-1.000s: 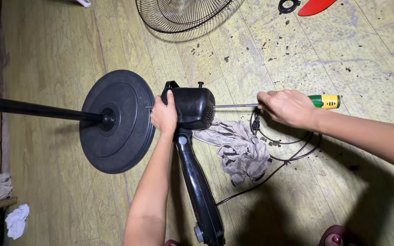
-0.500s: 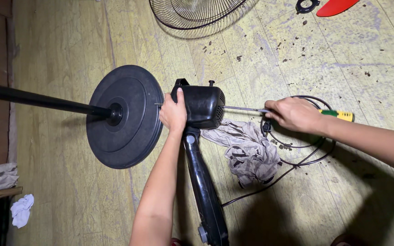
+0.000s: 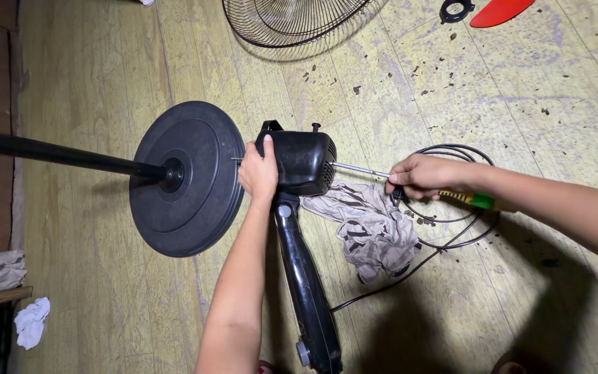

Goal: The person disassembles the motor housing of a pedestal fan on the floor, using a screwdriver to remove screws and pulling off the plastic housing to expose the motor, then aligns the housing back onto the motor and drives the screws back in to reattach it.

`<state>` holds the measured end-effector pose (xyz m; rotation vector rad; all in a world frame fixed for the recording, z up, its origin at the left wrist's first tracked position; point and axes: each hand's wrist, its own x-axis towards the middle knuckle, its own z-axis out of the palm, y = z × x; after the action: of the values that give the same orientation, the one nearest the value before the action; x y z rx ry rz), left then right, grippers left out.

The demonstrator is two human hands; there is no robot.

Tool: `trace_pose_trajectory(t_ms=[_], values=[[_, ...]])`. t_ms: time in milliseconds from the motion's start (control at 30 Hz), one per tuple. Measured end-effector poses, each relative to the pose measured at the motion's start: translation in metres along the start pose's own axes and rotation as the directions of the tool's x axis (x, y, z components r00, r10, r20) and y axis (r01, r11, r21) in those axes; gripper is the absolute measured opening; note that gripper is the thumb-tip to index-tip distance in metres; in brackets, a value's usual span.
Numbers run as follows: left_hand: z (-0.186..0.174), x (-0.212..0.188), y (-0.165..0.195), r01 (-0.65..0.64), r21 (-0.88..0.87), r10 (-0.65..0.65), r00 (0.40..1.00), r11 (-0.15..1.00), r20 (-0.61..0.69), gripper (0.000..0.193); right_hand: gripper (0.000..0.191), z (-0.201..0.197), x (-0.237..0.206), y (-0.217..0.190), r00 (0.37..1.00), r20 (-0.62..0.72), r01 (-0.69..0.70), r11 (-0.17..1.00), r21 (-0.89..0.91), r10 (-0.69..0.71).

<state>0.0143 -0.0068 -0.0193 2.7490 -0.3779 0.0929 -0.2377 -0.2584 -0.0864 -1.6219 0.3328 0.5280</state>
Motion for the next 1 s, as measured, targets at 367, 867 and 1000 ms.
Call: trace_pose_trajectory(t_ms=[367,867,1000], values=[[0.005,0.007,-0.006,0.004,-0.021,-0.004,1.0,1.0,0.019,0.061,0.041,-0.009,0.013,-0.009,0.983,0.163,-0.128,0.962,0.243,0.09],[0.011,-0.068,-0.022,-0.122,-0.159,0.095,0.982,0.98,-0.164,0.088,0.028,-0.001,0.025,-0.002,0.969,-0.217,0.026,0.922,-0.387,-0.118],[0.0,-0.041,0.0,-0.062,-0.107,0.063,0.998,0.992,0.004,0.1,0.026,0.005,0.026,0.008,0.875,-0.268,0.128,0.728,-0.673,-0.402]])
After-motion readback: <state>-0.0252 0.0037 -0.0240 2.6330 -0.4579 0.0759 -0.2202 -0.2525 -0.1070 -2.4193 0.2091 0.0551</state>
